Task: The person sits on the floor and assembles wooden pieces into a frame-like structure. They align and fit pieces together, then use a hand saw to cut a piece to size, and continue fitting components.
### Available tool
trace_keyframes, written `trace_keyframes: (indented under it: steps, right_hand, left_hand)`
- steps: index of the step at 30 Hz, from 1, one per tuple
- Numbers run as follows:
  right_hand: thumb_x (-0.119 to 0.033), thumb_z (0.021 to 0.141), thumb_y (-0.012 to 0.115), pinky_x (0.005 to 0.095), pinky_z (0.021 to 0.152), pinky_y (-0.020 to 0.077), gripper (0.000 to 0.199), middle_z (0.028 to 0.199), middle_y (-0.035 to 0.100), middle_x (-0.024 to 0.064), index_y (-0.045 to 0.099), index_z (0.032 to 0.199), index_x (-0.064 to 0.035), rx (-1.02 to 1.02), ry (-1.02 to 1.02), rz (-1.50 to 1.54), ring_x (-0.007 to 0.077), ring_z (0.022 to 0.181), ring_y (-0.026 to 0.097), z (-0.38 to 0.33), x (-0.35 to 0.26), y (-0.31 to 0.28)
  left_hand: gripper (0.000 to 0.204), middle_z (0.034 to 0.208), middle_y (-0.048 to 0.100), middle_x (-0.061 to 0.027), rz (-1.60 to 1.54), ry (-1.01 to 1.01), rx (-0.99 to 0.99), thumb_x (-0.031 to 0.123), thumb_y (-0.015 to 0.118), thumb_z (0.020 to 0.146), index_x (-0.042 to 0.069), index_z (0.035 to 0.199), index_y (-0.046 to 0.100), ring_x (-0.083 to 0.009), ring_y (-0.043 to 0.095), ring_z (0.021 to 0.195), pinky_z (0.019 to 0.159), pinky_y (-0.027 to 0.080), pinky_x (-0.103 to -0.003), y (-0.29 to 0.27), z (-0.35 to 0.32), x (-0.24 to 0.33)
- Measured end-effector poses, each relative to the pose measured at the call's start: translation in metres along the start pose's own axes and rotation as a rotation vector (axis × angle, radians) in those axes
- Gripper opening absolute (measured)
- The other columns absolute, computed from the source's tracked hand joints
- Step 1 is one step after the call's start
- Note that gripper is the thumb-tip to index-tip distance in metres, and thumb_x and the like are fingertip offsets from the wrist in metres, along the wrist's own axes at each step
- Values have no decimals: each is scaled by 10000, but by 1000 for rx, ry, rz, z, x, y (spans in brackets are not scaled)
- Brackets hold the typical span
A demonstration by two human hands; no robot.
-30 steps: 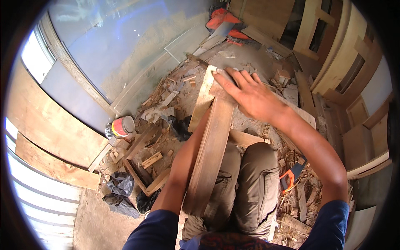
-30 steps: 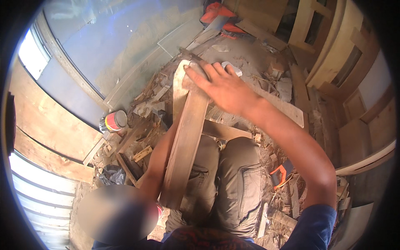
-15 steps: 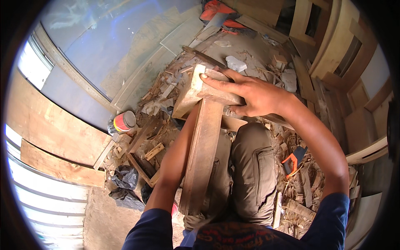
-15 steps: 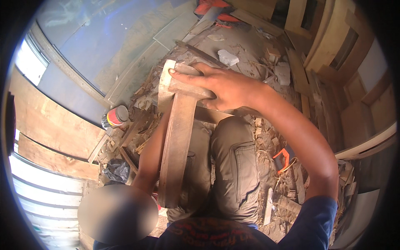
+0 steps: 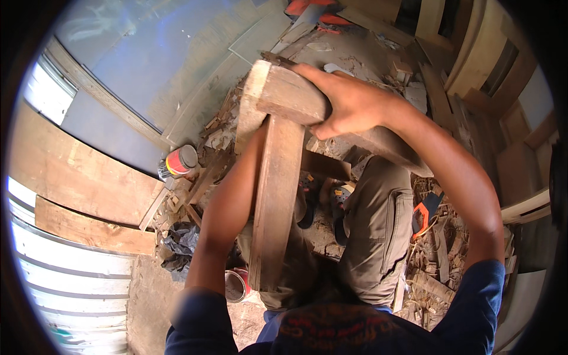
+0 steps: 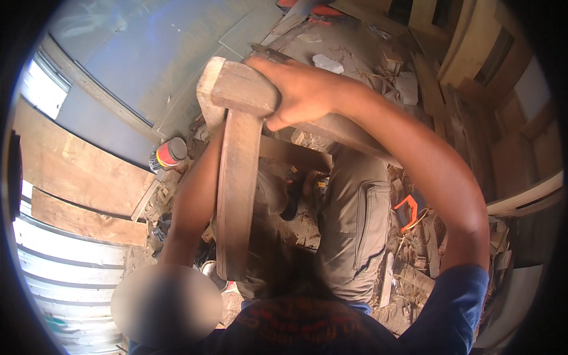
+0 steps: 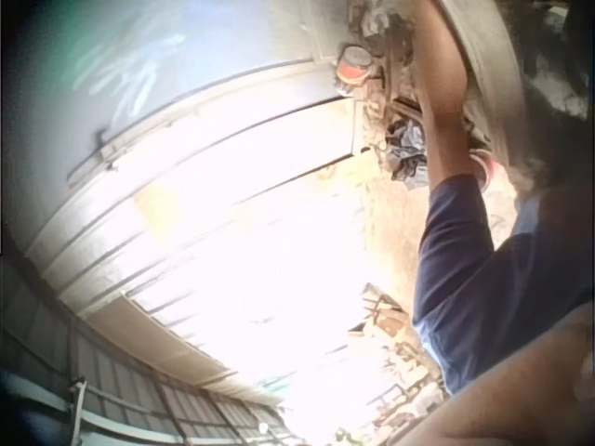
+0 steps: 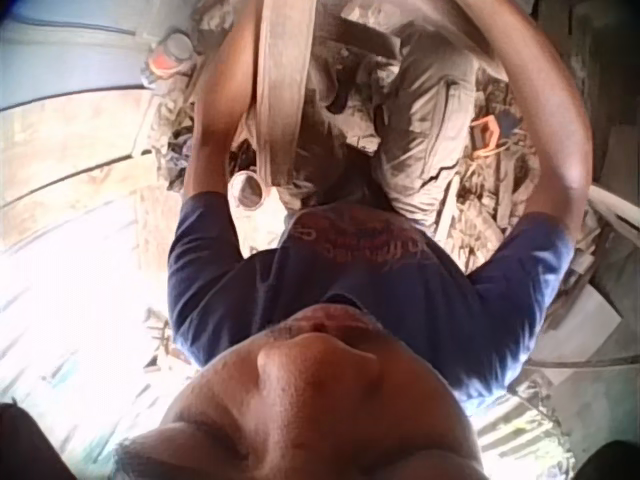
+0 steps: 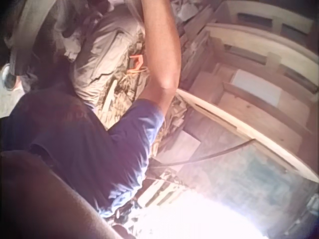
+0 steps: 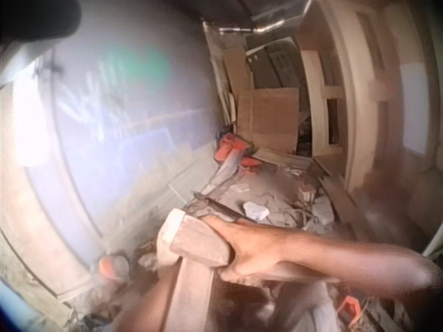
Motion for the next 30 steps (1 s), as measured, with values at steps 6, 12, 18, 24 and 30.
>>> trace_keyframes:
  steps: [6, 12, 18, 24, 30]
  right_hand:
    - [-115, 717, 799, 450, 921, 525, 829, 1121, 685, 236, 374, 1426, -54, 14, -15, -107, 386, 1062, 667, -5, 38, 10]
    - [-102, 744, 790, 444, 927, 535, 768, 1137, 686, 226, 396, 1403, -82, -126, -97, -90, 377, 1094, 667, 19, 43, 60]
    - [-146, 728, 816, 437, 943, 522, 895, 1157, 668, 244, 339, 1478, -40, -259, -82, 31, 377, 1122, 653, 18, 79, 127]
    - [-140, 705, 826, 445, 912, 517, 954, 1198, 638, 257, 326, 1511, -40, -385, -60, 127, 391, 1112, 640, 39, 76, 170]
    - [-110, 675, 820, 450, 887, 525, 988, 1190, 634, 249, 327, 1531, -69, -462, 25, 40, 384, 1092, 642, 59, 101, 186]
  left_hand:
    - [521, 1359, 521, -96, 57, 12, -51, 449, 535, 999, 158, 1420, 435, -221, 493, 1286, 1074, 411, -429, 10, 11, -39]
    - [496, 1279, 562, -95, -105, -124, 130, 450, 558, 985, 152, 1372, 471, -229, 535, 1218, 1025, 445, -449, -39, -35, -81]
    - [491, 1243, 577, -106, -432, -398, 318, 459, 554, 984, 141, 1353, 487, -256, 562, 1162, 984, 464, -495, -78, -90, -179]
    - [488, 1207, 593, -118, -746, -599, 502, 467, 550, 983, 130, 1333, 502, -284, 589, 1106, 943, 484, -541, -120, -165, -238]
    - [537, 1235, 592, -150, -922, -686, 459, 476, 512, 1010, 86, 1379, 492, -289, 613, 1069, 937, 506, -541, -59, -240, -138]
Point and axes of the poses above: each hand's wrist, its own z-axis towards the middle knuckle, its own y-axis out of the palm, x = y × z, the point moved 8 cm from there along z, towards the middle knuckle
